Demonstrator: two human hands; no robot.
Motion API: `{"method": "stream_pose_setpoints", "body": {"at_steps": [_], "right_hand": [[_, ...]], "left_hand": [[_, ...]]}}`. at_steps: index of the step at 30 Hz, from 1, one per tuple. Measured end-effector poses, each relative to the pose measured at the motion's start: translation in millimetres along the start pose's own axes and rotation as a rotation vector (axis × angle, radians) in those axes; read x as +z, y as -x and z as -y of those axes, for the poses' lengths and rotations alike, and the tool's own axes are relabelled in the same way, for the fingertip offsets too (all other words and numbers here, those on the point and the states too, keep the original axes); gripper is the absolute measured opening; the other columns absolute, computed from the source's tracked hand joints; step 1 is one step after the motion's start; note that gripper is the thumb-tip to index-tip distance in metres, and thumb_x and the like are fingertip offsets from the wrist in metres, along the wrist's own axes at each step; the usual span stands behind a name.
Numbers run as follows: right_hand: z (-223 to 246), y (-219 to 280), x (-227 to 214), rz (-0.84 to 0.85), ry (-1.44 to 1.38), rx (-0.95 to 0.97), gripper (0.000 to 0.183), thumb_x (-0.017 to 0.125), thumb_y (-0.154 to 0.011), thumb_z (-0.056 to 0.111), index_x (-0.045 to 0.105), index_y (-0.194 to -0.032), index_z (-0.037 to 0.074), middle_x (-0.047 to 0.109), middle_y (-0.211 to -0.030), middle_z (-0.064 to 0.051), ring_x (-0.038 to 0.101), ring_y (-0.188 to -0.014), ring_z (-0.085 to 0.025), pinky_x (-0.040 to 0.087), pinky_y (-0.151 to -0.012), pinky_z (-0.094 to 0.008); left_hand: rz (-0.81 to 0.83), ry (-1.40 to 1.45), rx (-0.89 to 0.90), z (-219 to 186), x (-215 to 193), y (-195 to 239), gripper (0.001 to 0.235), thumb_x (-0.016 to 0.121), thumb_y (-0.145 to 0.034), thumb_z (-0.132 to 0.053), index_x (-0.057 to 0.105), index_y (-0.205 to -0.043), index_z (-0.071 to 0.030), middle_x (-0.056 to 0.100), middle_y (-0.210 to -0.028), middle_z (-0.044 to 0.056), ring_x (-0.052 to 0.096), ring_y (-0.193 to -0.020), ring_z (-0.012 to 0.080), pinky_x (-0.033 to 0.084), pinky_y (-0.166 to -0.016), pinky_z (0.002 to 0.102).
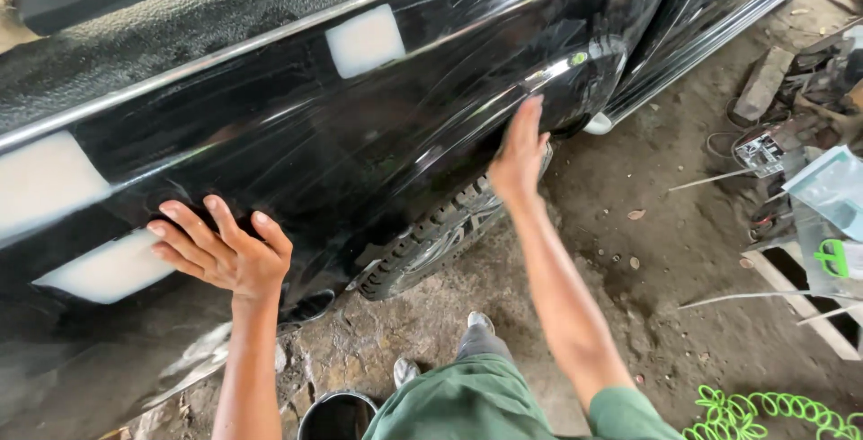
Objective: The person scrubs the rear bumper and side panels of a black pickup truck using a sponge and a bucket of water. They wipe the surface repeatedly, occasionally dipping the sponge into the bucket. At one point, the person briefly touches a duck on the ground before resuming cleaning.
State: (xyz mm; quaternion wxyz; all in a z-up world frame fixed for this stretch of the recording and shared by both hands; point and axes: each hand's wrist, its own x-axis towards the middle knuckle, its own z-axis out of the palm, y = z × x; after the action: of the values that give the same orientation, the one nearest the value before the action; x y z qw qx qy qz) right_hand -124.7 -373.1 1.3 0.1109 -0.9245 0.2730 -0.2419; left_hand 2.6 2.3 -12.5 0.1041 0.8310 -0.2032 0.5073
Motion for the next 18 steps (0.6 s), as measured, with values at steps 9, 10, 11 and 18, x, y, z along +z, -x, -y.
{"method": "stream_pose_setpoints", "body": {"at_steps": [9,10,11,18], "right_hand": [[21,23,18,-0.02,-0.12,-0.067,0.109,0.049,-0.071,-0.018,-0.012,-0.159,0.0,-0.016,-0.167,-0.019,-0.01,-0.155,-0.037,-0.001,-0.125,-0.057],[8,2,-4,0.043,-0.148,0.077,0.107,0.046,-0.073,-0.022,-0.011,-0.16,0.003,-0.015,-0.169,-0.016,-0.007,-0.158,-0.034,-0.001,-0.127,-0.055],[-3,-25,-27,0.098,-0.179,0.213,0.106,0.043,-0.076,-0.026,-0.01,-0.162,0.005,-0.014,-0.171,-0.014,-0.004,-0.161,-0.03,-0.001,-0.128,-0.052],[83,29,-47,0.116,-0.658,0.381,0.116,0.039,-0.068,-0.033,-0.023,-0.16,0.002,-0.017,-0.17,-0.014,-0.009,-0.157,-0.032,-0.007,-0.124,-0.049]], "left_hand": [[0.039,0.013,0.021,0,-8,-4,0.057,0.043,-0.117,-0.032,0.033,-0.162,0.002,0.025,-0.165,0.038,0.016,-0.154,0.0568,0.008,-0.127,0.065],[0.054,0.018,0.019,-1,-10,-2,0.058,0.043,-0.118,-0.032,0.031,-0.163,0.002,0.024,-0.166,0.038,0.015,-0.155,0.0573,0.007,-0.127,0.065],[0.056,0.02,0.013,-1,-9,-3,0.059,0.043,-0.118,-0.032,0.029,-0.164,0.002,0.023,-0.166,0.038,0.014,-0.155,0.0577,0.007,-0.127,0.065],[0.071,0.021,0.002,3,-6,0,0.064,0.043,-0.116,-0.034,0.025,-0.167,-0.001,0.019,-0.167,0.038,0.013,-0.156,0.0568,0.006,-0.128,0.066]]}}
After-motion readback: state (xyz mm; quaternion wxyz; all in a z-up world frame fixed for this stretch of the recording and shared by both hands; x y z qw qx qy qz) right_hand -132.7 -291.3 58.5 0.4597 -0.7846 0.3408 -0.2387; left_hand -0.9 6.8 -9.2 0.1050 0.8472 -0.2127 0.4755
